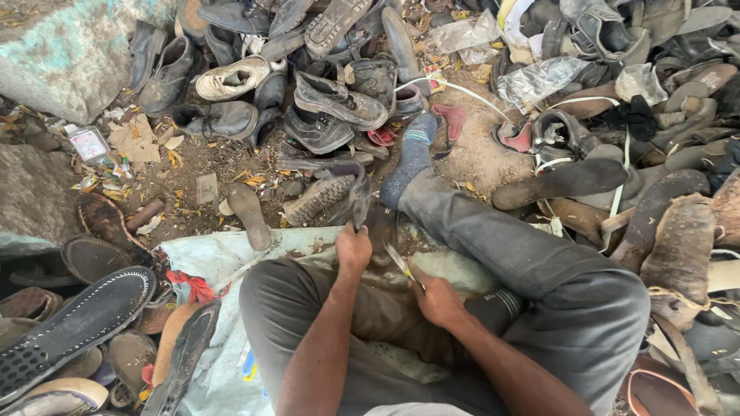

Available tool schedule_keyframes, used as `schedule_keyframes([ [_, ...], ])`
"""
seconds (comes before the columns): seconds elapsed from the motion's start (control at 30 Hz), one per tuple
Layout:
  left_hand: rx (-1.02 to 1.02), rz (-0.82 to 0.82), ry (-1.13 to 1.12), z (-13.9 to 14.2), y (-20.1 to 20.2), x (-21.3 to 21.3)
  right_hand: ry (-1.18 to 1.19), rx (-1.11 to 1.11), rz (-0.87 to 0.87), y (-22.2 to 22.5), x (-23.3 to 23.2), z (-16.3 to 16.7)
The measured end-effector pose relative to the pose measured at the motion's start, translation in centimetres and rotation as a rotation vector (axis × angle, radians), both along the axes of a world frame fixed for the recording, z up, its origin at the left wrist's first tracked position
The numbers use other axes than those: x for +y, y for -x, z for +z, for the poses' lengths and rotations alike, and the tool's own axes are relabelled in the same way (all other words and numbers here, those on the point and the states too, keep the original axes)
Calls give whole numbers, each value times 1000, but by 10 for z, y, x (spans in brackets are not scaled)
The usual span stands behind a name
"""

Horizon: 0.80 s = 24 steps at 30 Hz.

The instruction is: The person scrapes and cuts shoe soles using a small knife while sitting in a large pile of footwear.

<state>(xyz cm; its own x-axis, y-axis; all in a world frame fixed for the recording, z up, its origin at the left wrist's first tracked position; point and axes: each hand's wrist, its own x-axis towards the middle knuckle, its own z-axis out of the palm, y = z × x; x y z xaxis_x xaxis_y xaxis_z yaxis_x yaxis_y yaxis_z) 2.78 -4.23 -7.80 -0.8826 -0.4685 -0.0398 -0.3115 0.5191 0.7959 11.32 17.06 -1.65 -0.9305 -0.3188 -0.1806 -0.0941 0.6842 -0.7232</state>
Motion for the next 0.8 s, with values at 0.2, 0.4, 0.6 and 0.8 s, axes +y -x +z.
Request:
schedule_keyframes([
  [0.2,211,-36,21,3,5,-4,16,22,43,13,-11,3],
  [0.4,-1,154,132,10,4,-9,37,51,46,5,4,24],
  [0.6,158,199,305,39,-23,-49,-5,18,2,18,16,17],
  [0.8,457,256,253,126,-22,-43,-87,48,146,23,-2,-5],
])
